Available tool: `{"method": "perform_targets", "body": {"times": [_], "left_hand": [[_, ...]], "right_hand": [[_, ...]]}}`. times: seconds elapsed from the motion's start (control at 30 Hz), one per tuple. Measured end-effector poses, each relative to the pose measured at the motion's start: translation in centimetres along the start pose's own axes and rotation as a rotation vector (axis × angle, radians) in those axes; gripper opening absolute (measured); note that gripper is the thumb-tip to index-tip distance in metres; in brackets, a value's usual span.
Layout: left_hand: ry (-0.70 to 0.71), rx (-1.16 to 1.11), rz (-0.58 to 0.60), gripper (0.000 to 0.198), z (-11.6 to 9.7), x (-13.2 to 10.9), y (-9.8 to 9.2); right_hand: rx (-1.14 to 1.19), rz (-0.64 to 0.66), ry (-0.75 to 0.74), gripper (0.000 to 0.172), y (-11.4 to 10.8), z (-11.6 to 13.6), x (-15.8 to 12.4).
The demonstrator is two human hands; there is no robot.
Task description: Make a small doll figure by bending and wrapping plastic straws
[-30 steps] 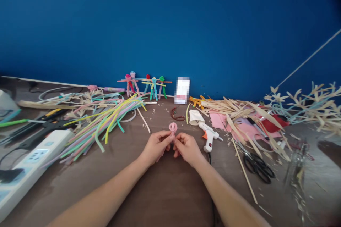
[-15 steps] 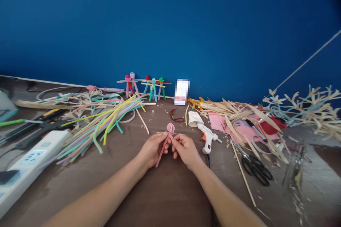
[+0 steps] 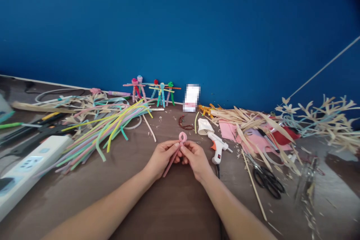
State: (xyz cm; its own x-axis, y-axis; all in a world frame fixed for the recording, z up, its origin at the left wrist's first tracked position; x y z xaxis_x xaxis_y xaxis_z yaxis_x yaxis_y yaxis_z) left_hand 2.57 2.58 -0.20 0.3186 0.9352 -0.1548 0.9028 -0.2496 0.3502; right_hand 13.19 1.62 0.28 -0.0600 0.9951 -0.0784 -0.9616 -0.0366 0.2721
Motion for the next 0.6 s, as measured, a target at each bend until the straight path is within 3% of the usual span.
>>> {"method": "perform_targets", "body": {"times": [0.3,0.6], "left_hand": [[-0.061,-0.05,0.074,0.028,0.12,0.13,0.2],[0.012,-0.023,-0.049,0.029,-0.02,-0.16,0.06]], "right_hand": [[-0.042,-0.015,-0.022,0.025,-0.39,-0.47,-0.06],[0.08,-0.071,-0.052,0.023,-0.61,-0.35,0.24]]}}
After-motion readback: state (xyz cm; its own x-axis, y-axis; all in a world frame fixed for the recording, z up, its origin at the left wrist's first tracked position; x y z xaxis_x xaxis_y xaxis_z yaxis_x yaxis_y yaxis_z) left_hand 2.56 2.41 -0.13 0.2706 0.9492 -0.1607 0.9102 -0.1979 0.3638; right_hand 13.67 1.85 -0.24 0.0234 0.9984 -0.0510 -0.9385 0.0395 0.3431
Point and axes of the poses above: each hand's wrist, its own x-axis towards the middle knuckle, its own y-axis out of the palm, z = x × y, the point moved 4 cm from there along x, towards the middle knuckle, and after that the axes turned 6 degrees about x, right-handed, at the moved point
